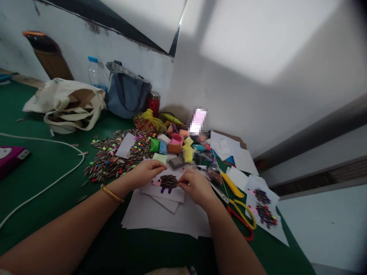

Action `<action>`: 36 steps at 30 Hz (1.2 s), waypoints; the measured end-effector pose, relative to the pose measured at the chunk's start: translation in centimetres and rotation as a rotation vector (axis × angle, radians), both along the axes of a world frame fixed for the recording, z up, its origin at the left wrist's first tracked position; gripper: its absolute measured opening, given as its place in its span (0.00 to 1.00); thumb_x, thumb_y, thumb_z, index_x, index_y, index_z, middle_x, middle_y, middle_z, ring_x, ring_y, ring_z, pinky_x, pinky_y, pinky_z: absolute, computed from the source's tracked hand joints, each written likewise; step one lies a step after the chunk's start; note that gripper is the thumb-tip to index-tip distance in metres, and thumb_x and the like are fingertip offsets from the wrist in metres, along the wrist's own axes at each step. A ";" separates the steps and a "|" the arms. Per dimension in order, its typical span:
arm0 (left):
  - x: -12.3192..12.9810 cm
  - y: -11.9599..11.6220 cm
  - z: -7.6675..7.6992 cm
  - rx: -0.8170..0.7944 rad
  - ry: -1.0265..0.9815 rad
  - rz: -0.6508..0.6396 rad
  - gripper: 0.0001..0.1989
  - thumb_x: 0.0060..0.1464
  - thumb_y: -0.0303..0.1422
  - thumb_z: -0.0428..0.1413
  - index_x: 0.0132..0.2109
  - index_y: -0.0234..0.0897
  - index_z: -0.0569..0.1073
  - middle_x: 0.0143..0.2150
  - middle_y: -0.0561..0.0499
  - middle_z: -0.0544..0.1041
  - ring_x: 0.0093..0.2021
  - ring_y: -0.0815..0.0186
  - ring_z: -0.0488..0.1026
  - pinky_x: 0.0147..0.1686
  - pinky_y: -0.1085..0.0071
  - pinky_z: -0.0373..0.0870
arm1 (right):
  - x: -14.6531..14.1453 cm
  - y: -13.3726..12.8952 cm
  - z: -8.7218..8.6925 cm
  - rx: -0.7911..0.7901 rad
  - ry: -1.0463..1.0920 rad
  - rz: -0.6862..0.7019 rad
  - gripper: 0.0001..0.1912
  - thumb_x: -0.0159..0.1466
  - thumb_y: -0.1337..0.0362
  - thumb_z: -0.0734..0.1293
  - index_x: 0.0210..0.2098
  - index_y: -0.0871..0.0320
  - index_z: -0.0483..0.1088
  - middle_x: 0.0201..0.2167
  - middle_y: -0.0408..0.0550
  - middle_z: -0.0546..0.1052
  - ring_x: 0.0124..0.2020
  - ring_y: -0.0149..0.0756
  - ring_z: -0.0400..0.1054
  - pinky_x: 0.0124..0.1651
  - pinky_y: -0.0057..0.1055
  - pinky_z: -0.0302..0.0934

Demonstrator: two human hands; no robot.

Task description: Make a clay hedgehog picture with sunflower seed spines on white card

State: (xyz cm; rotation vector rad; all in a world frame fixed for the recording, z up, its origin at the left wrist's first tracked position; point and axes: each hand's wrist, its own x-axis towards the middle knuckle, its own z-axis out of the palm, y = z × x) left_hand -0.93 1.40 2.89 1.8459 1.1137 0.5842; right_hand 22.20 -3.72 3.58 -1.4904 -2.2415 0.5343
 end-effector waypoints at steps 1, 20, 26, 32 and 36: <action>-0.2 0.3 -0.2 0.040 0.056 0.018 0.17 0.58 0.41 0.50 0.44 0.36 0.79 0.45 0.47 0.81 0.46 0.60 0.75 0.48 0.68 0.68 | -0.1 0.0 -0.1 -0.007 -0.048 -0.002 0.04 0.59 0.71 0.72 0.31 0.56 0.78 0.34 0.44 0.75 0.37 0.33 0.69 0.39 0.27 0.59; -0.6 0.6 -1.2 0.120 0.477 0.019 0.15 0.58 0.37 0.50 0.44 0.42 0.81 0.46 0.47 0.82 0.46 0.59 0.76 0.47 0.69 0.67 | -1.7 -0.1 -1.0 0.027 -0.291 0.047 0.05 0.62 0.67 0.68 0.34 0.56 0.79 0.36 0.47 0.77 0.39 0.35 0.69 0.41 0.28 0.58; -0.6 0.6 -1.2 0.107 0.472 0.026 0.15 0.57 0.36 0.50 0.43 0.42 0.81 0.45 0.47 0.82 0.45 0.58 0.76 0.45 0.68 0.67 | -2.1 -0.2 -1.1 0.058 -0.332 0.044 0.07 0.63 0.67 0.67 0.35 0.56 0.79 0.36 0.47 0.77 0.37 0.35 0.69 0.40 0.29 0.58; -0.7 0.7 -1.4 0.086 0.453 0.026 0.15 0.56 0.35 0.50 0.43 0.41 0.81 0.46 0.46 0.82 0.45 0.57 0.76 0.45 0.66 0.67 | -2.2 0.0 -1.2 0.042 -0.338 0.039 0.05 0.62 0.67 0.69 0.35 0.57 0.79 0.36 0.48 0.77 0.37 0.36 0.69 0.40 0.30 0.58; -0.6 0.8 -1.5 0.084 0.243 0.104 0.12 0.55 0.37 0.53 0.37 0.39 0.80 0.38 0.47 0.81 0.40 0.60 0.74 0.39 0.70 0.67 | -1.7 0.1 -1.1 0.030 -0.260 0.025 0.03 0.60 0.65 0.72 0.34 0.55 0.79 0.35 0.47 0.76 0.38 0.36 0.69 0.40 0.30 0.59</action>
